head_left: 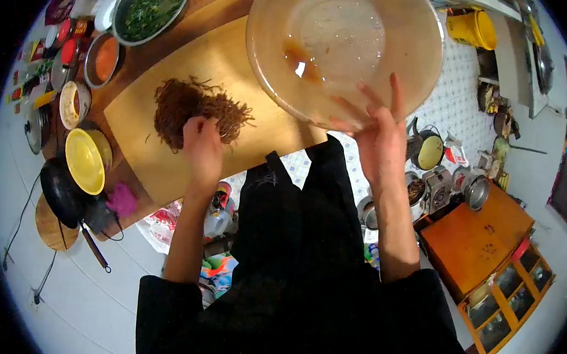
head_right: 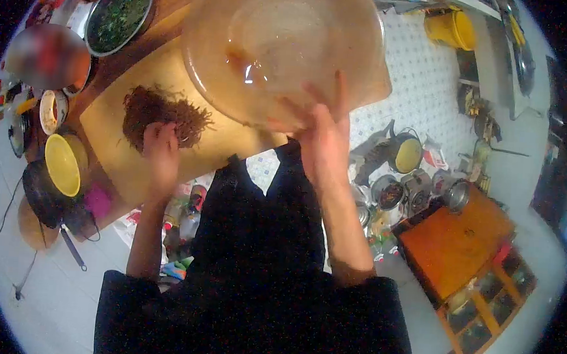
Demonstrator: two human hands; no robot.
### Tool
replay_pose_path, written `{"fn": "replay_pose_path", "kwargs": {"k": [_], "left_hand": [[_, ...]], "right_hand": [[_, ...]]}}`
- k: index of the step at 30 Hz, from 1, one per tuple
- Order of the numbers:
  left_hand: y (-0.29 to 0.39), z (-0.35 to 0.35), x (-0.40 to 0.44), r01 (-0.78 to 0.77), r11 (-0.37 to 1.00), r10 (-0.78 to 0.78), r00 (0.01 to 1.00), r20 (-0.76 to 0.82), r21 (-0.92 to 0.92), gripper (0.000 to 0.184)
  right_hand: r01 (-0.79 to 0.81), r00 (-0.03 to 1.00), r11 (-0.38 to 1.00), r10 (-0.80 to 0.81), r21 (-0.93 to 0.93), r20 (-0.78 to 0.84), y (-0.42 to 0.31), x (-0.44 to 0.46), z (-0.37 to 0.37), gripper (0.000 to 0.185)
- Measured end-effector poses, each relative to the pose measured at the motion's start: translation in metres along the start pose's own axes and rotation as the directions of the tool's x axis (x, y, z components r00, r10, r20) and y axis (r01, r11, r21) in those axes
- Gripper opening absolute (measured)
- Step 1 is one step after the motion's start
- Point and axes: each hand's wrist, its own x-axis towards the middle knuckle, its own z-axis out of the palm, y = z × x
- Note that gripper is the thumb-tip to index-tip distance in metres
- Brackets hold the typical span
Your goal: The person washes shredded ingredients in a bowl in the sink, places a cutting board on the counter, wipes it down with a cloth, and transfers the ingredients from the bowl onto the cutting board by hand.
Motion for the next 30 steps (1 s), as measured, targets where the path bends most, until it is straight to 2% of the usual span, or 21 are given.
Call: {"fn": "replay_pose_path", "kwargs": {"k": [1, 2, 4, 5, 6, 7, 9, 11, 12, 14, 16, 17, 19, 21, 22, 23, 25, 26, 27, 29, 30], "left_hand": [[0.004, -0.001, 0.001, 0.211, 0.972, -0.199, 0.974, 0.113, -0.106, 0.019], [0.008, 0.001, 0.002, 0.199, 0.974, -0.187, 0.976, 0.112, -0.104, 0.019], [0.023, 0.013, 0.006, 0.342, 0.939, -0.333, 0.931, 0.148, -0.04, 0.02], [0.022, 0.019, 0.006, 0.329, 0.944, -0.32, 0.936, 0.145, -0.041, 0.02], [0.037, 0.033, 0.005, 0.177, 0.967, -0.19, 0.98, 0.058, 0.184, 0.022], [0.041, 0.038, 0.002, 0.037, 0.916, -0.041, 0.999, 0.0, 0.401, 0.024], [0.067, 0.05, 0.003, 0.067, 0.884, -0.085, 0.996, 0.017, 0.463, 0.03], [0.075, 0.079, -0.001, 0.117, 0.956, -0.116, 0.993, -0.021, 0.27, 0.033], [0.088, 0.091, 0.001, 0.109, 0.961, -0.104, 0.994, -0.032, 0.254, 0.033], [0.115, 0.108, -0.005, 0.183, 0.978, -0.184, 0.983, -0.001, 0.104, 0.034], [0.138, 0.123, -0.004, 0.253, 0.967, -0.253, 0.967, 0.039, 0.008, 0.034], [0.146, 0.128, -0.003, 0.319, 0.945, -0.314, 0.946, 0.084, -0.066, 0.034], [0.167, 0.144, 0.002, 0.394, 0.919, -0.395, 0.919, -0.012, -0.016, 0.029], [0.184, 0.152, 0.006, 0.553, 0.803, -0.525, 0.833, 0.176, -0.224, 0.022], [0.171, 0.184, -0.003, 0.517, 0.852, -0.521, 0.853, -0.033, -0.084, 0.021], [0.178, 0.188, 0.002, 0.521, 0.849, -0.526, 0.85, -0.041, -0.088, 0.021], [0.2, 0.2, 0.015, 0.455, 0.81, -0.505, 0.862, -0.045, -0.37, 0.024], [0.19, 0.212, 0.017, 0.635, 0.674, -0.647, 0.754, 0.113, -0.379, 0.024], [0.183, 0.231, 0.022, 0.639, 0.667, -0.654, 0.748, 0.109, -0.383, 0.024], [0.186, 0.248, 0.022, 0.441, 0.84, -0.501, 0.854, -0.142, -0.315, 0.026], [0.191, 0.251, 0.017, 0.408, 0.822, -0.487, 0.865, -0.119, -0.397, 0.028]], "right_hand": [[0.016, 1.0, 1.0, -0.016, -0.002, 0.011, -0.011, -0.001, -0.008, 0.073], [-0.003, 1.0, 1.0, 0.003, 0.006, -0.007, -0.025, -0.003, -0.017, 0.074], [0.012, 1.0, 1.0, -0.012, 0.012, 0.0, -0.057, -0.002, -0.052, 0.074], [0.021, 1.0, 1.0, -0.021, 0.006, 0.013, -0.069, -0.001, -0.065, 0.073], [0.027, 1.0, 1.0, -0.027, 0.007, 0.009, -0.09, 0.004, -0.094, 0.073], [0.036, 0.999, 0.999, -0.036, 0.009, 0.001, -0.101, 0.003, -0.107, 0.073], [0.058, 0.998, 0.998, -0.058, -0.015, -0.004, -0.129, 0.01, -0.143, 0.073], [0.106, 0.993, 0.994, -0.106, 0.002, 0.042, -0.152, 0.017, -0.184, 0.08], [0.11, 0.994, 0.994, -0.109, -0.026, 0.03, -0.164, 0.022, -0.199, 0.081], [0.087, 0.996, 0.991, -0.087, -0.101, 0.0, -0.184, 0.032, -0.227, 0.082], [0.073, 0.997, 0.994, -0.076, -0.076, -0.031, -0.197, 0.043, -0.256, 0.081], [0.07, 0.997, 0.995, -0.073, -0.074, -0.04, -0.202, 0.048, -0.265, 0.081], [0.075, 0.996, 0.995, -0.078, -0.071, -0.032, -0.208, 0.062, -0.291, 0.08], [0.059, 0.996, 0.998, -0.058, 0.01, -0.068, -0.218, 0.081, -0.32, 0.081], [0.049, 0.992, 0.998, -0.054, -0.04, -0.113, -0.225, 0.089, -0.332, 0.08], [0.067, 0.993, 0.998, -0.068, -0.012, -0.101, -0.228, 0.097, -0.352, 0.08], [0.109, 0.986, 0.991, -0.118, -0.082, -0.121, -0.242, 0.117, -0.38, 0.079], [0.107, 0.987, 0.99, -0.117, -0.087, -0.11, -0.248, 0.13, -0.391, 0.079], [0.108, 0.985, 0.983, -0.126, -0.148, -0.119, -0.252, 0.143, -0.401, 0.078], [0.084, 0.983, 0.974, -0.116, -0.212, -0.143, -0.252, 0.157, -0.419, 0.077], [0.096, 0.979, 0.979, -0.126, -0.18, -0.159, -0.251, 0.166, -0.43, 0.075]]}}
